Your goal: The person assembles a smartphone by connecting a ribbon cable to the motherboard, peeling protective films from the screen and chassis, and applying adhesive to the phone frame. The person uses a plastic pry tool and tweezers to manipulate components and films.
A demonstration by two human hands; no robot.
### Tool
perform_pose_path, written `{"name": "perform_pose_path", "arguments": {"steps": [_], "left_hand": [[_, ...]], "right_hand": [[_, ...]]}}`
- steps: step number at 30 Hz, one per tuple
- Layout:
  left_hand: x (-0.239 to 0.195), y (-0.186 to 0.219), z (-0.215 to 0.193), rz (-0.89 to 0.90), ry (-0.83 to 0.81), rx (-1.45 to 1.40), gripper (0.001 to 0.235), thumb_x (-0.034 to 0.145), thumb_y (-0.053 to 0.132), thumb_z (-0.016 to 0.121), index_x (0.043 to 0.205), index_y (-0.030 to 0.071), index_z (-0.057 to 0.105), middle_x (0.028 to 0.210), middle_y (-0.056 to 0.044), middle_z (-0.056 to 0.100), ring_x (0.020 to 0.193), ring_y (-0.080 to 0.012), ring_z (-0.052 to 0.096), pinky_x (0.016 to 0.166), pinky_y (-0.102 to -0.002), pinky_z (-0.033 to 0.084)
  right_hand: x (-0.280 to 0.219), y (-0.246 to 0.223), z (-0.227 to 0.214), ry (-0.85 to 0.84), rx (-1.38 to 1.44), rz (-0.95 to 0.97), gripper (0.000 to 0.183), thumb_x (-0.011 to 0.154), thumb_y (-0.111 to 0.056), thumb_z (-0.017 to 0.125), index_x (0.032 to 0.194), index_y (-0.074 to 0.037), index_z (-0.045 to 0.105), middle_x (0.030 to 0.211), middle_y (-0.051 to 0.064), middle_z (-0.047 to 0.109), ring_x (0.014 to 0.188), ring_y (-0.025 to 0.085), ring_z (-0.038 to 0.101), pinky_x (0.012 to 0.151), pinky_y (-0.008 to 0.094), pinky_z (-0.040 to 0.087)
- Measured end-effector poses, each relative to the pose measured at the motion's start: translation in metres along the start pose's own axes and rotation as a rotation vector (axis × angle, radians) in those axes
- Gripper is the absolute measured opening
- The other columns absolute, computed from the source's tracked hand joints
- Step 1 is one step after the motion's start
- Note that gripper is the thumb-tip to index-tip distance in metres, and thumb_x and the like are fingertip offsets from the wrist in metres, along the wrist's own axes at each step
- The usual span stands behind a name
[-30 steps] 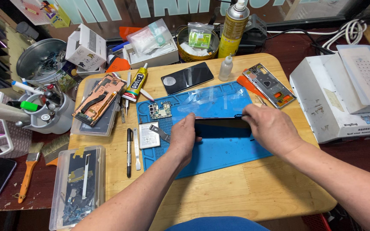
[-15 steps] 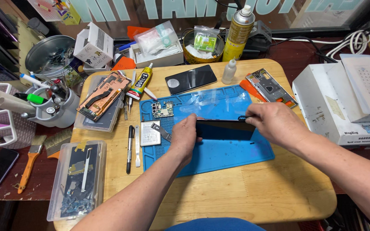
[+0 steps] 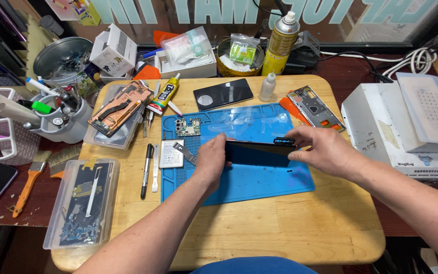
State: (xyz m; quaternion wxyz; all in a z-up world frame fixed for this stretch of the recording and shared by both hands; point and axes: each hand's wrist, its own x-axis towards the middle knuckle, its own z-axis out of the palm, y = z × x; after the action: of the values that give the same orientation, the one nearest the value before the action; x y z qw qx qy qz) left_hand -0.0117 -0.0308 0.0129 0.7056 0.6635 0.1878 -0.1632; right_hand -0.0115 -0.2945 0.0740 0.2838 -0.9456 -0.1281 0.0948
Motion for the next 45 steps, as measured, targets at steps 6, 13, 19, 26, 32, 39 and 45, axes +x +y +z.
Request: {"name": "perform_pose_path", "arguments": {"steps": [6, 13, 19, 26, 32, 39, 45], "left_hand": [[0.002, -0.004, -0.001, 0.021, 0.02, -0.017, 0.044, 0.103, 0.039, 0.044, 0.098, 0.008, 0.074, 0.083, -0.002, 0.067, 0.075, -0.0118, 0.056, 0.068, -0.03, 0.048], [0.004, -0.005, 0.0, 0.022, 0.037, -0.038, 0.043, 0.102, 0.039, 0.046, 0.098, 0.008, 0.075, 0.081, -0.002, 0.067, 0.073, -0.0128, 0.055, 0.066, -0.03, 0.048], [0.002, -0.002, 0.003, 0.0, 0.036, -0.039, 0.043, 0.102, 0.039, 0.045, 0.099, 0.008, 0.075, 0.081, -0.002, 0.066, 0.073, -0.0124, 0.055, 0.067, -0.03, 0.048], [-0.004, 0.001, 0.005, 0.01, 0.027, 0.004, 0.047, 0.104, 0.04, 0.041, 0.103, 0.007, 0.075, 0.084, -0.003, 0.067, 0.075, -0.0121, 0.055, 0.069, -0.03, 0.049], [-0.002, 0.0, 0.002, 0.01, 0.038, -0.004, 0.045, 0.103, 0.039, 0.042, 0.104, 0.008, 0.075, 0.088, -0.002, 0.069, 0.077, -0.0111, 0.057, 0.071, -0.029, 0.049], [0.007, 0.0, 0.001, -0.019, 0.025, -0.027, 0.045, 0.104, 0.044, 0.044, 0.103, 0.009, 0.073, 0.083, -0.001, 0.064, 0.075, -0.0118, 0.055, 0.065, -0.029, 0.047], [0.024, -0.002, -0.003, -0.074, -0.025, -0.107, 0.043, 0.102, 0.047, 0.048, 0.1, 0.011, 0.071, 0.081, -0.001, 0.063, 0.071, -0.0127, 0.053, 0.06, -0.029, 0.045]], "right_hand": [[-0.01, -0.006, 0.012, 0.182, 0.036, -0.044, 0.034, 0.084, -0.022, 0.076, 0.115, -0.01, 0.07, 0.101, 0.009, 0.078, 0.092, 0.02, 0.077, 0.078, 0.034, 0.061], [-0.008, -0.013, 0.006, 0.163, -0.268, -0.139, 0.017, 0.092, -0.022, 0.069, 0.101, -0.007, 0.072, 0.089, 0.014, 0.075, 0.085, 0.031, 0.073, 0.076, 0.042, 0.057], [-0.004, -0.005, 0.005, 0.16, -0.237, -0.164, 0.017, 0.09, -0.021, 0.07, 0.098, -0.007, 0.072, 0.088, 0.014, 0.075, 0.083, 0.032, 0.072, 0.076, 0.044, 0.057], [0.028, -0.011, -0.021, -0.275, 0.065, 0.336, 0.022, 0.091, -0.025, 0.073, 0.096, -0.004, 0.074, 0.086, 0.013, 0.076, 0.08, 0.027, 0.074, 0.07, 0.043, 0.058], [-0.001, -0.012, -0.005, 0.128, -0.234, -0.19, 0.018, 0.088, -0.022, 0.073, 0.098, -0.007, 0.075, 0.085, 0.007, 0.076, 0.08, 0.02, 0.071, 0.075, 0.035, 0.055], [0.02, 0.004, -0.013, -0.126, 0.242, 0.106, 0.041, 0.085, -0.019, 0.075, 0.124, -0.01, 0.067, 0.102, 0.006, 0.077, 0.092, 0.016, 0.072, 0.083, 0.033, 0.057], [0.09, 0.017, -0.026, 0.028, 0.396, 0.336, 0.076, 0.081, -0.018, 0.08, 0.15, -0.013, 0.049, 0.118, 0.009, 0.068, 0.095, 0.015, 0.068, 0.076, 0.033, 0.058]]}}
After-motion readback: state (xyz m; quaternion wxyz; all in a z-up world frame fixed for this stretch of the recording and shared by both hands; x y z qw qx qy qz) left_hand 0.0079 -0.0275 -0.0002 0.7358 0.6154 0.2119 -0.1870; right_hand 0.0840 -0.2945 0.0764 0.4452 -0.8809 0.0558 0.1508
